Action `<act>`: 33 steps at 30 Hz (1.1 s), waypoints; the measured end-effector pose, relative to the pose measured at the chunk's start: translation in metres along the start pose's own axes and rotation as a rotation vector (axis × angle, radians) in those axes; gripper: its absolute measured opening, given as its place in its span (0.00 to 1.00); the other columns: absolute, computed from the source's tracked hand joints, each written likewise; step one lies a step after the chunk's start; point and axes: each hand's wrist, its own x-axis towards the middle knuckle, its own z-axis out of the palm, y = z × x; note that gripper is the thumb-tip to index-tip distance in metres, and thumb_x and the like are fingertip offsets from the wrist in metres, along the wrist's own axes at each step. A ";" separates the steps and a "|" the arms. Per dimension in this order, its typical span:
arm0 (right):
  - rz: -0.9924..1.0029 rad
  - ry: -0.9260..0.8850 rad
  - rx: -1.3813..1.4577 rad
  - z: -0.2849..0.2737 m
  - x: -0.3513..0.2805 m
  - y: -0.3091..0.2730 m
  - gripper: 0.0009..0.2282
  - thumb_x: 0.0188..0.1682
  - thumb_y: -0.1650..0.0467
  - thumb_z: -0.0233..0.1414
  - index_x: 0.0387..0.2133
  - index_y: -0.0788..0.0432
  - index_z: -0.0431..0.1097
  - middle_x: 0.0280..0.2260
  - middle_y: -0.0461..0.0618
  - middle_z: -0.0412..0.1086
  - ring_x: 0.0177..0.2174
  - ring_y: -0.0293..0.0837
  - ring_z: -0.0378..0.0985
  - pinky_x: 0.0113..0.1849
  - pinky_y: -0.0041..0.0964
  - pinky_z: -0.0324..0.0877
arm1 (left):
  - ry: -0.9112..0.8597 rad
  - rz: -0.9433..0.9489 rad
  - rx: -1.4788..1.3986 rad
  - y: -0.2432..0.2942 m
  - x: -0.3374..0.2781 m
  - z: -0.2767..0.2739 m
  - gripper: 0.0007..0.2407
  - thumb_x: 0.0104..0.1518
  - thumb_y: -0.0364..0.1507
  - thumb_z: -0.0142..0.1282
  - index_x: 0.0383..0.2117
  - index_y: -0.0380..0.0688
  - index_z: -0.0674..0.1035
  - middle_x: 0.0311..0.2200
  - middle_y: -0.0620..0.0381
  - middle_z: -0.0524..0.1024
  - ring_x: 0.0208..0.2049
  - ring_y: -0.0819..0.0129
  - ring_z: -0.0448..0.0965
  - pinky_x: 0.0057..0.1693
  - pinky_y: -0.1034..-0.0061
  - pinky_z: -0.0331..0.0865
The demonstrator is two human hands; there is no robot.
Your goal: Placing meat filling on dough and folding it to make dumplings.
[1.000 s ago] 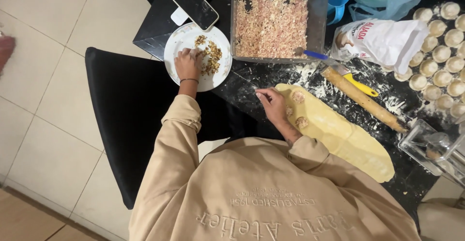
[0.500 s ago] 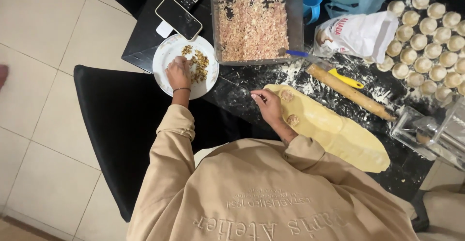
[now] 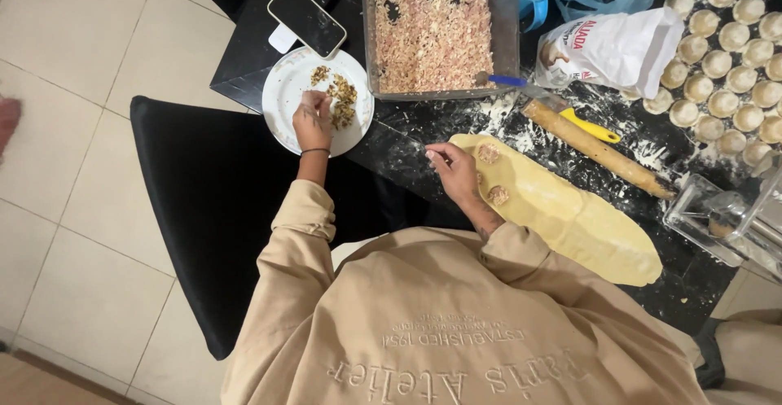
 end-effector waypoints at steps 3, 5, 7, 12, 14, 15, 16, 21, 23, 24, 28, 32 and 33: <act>-0.009 -0.003 0.014 0.001 0.001 -0.001 0.07 0.54 0.73 0.57 0.42 0.62 0.77 0.31 0.45 0.77 0.29 0.31 0.77 0.33 0.26 0.72 | 0.028 0.113 -0.131 -0.005 -0.007 0.002 0.06 0.58 0.24 0.62 0.34 0.36 0.77 0.31 0.47 0.83 0.35 0.60 0.86 0.45 0.72 0.78; 0.013 -0.007 0.014 0.001 0.002 -0.002 0.07 0.53 0.73 0.57 0.42 0.62 0.77 0.31 0.45 0.78 0.28 0.31 0.76 0.33 0.26 0.72 | 0.011 0.057 -0.169 0.002 -0.015 0.000 0.05 0.59 0.23 0.63 0.34 0.35 0.79 0.31 0.48 0.83 0.34 0.62 0.85 0.45 0.73 0.77; 0.037 -0.013 0.015 0.000 0.001 -0.001 0.07 0.53 0.73 0.57 0.43 0.62 0.77 0.31 0.45 0.78 0.28 0.32 0.76 0.32 0.26 0.72 | -0.005 0.000 -0.206 0.009 -0.025 -0.002 0.05 0.59 0.23 0.64 0.35 0.35 0.80 0.30 0.49 0.83 0.33 0.64 0.85 0.44 0.73 0.77; 0.075 -0.012 0.097 -0.012 0.004 0.006 0.08 0.53 0.74 0.56 0.44 0.63 0.76 0.32 0.44 0.78 0.29 0.31 0.77 0.32 0.26 0.72 | -0.097 0.029 -0.378 0.027 -0.048 0.008 0.06 0.56 0.27 0.68 0.33 0.37 0.83 0.31 0.53 0.85 0.32 0.71 0.83 0.44 0.78 0.77; 0.086 0.008 0.085 -0.021 0.002 0.010 0.08 0.53 0.74 0.56 0.44 0.63 0.77 0.31 0.45 0.77 0.29 0.31 0.76 0.33 0.26 0.72 | -0.140 0.072 -0.347 0.041 -0.058 0.016 0.07 0.55 0.27 0.69 0.31 0.37 0.83 0.30 0.53 0.84 0.31 0.72 0.83 0.43 0.78 0.77; 0.093 0.023 0.070 -0.027 0.001 0.012 0.08 0.54 0.74 0.56 0.44 0.64 0.77 0.30 0.46 0.76 0.28 0.32 0.75 0.33 0.26 0.71 | -0.178 0.116 -0.317 0.048 -0.062 0.021 0.07 0.53 0.27 0.70 0.30 0.36 0.84 0.29 0.54 0.84 0.30 0.73 0.82 0.41 0.79 0.76; 0.099 0.034 0.073 -0.033 -0.002 0.012 0.08 0.54 0.74 0.56 0.44 0.64 0.77 0.30 0.46 0.76 0.28 0.32 0.75 0.33 0.26 0.71 | -0.190 0.119 -0.317 0.055 -0.068 0.025 0.07 0.53 0.27 0.70 0.30 0.36 0.84 0.29 0.54 0.84 0.30 0.73 0.82 0.41 0.79 0.76; 0.198 0.099 0.286 -0.064 -0.024 0.022 0.07 0.54 0.74 0.56 0.41 0.67 0.77 0.30 0.45 0.75 0.28 0.33 0.74 0.33 0.28 0.71 | -0.627 -0.131 -0.801 0.052 -0.102 0.075 0.05 0.58 0.24 0.66 0.34 0.34 0.81 0.36 0.54 0.85 0.36 0.74 0.83 0.44 0.78 0.76; 0.209 0.122 0.352 -0.073 -0.036 0.022 0.07 0.54 0.74 0.56 0.41 0.67 0.76 0.31 0.45 0.76 0.28 0.33 0.75 0.34 0.28 0.72 | -0.737 -0.193 -0.917 0.058 -0.114 0.087 0.06 0.60 0.24 0.64 0.37 0.35 0.82 0.36 0.53 0.85 0.36 0.72 0.83 0.46 0.76 0.77; 0.213 0.128 0.414 -0.077 -0.041 0.023 0.07 0.54 0.73 0.55 0.41 0.67 0.76 0.31 0.45 0.76 0.29 0.33 0.76 0.34 0.29 0.73 | -0.829 -0.258 -1.032 0.061 -0.119 0.093 0.06 0.61 0.25 0.62 0.40 0.35 0.82 0.37 0.52 0.85 0.37 0.70 0.84 0.48 0.75 0.78; 0.216 0.189 0.466 -0.088 -0.059 0.023 0.07 0.56 0.74 0.55 0.42 0.68 0.76 0.31 0.46 0.75 0.29 0.34 0.74 0.35 0.30 0.71 | -0.958 -0.283 -1.178 0.072 -0.136 0.113 0.06 0.65 0.24 0.59 0.44 0.34 0.82 0.39 0.51 0.83 0.39 0.70 0.82 0.50 0.74 0.77; 0.201 0.215 0.537 -0.098 -0.069 0.014 0.07 0.56 0.74 0.55 0.43 0.67 0.75 0.31 0.45 0.74 0.30 0.34 0.74 0.36 0.30 0.72 | -1.080 -0.319 -1.137 0.092 -0.141 0.122 0.07 0.66 0.25 0.57 0.45 0.35 0.81 0.41 0.49 0.84 0.39 0.70 0.83 0.51 0.75 0.77; 0.204 0.220 0.554 -0.100 -0.071 0.010 0.07 0.55 0.74 0.55 0.43 0.67 0.75 0.31 0.45 0.75 0.30 0.34 0.75 0.36 0.29 0.72 | -1.109 -0.308 -1.087 0.096 -0.142 0.124 0.07 0.66 0.24 0.56 0.46 0.34 0.81 0.41 0.49 0.84 0.39 0.69 0.84 0.51 0.74 0.77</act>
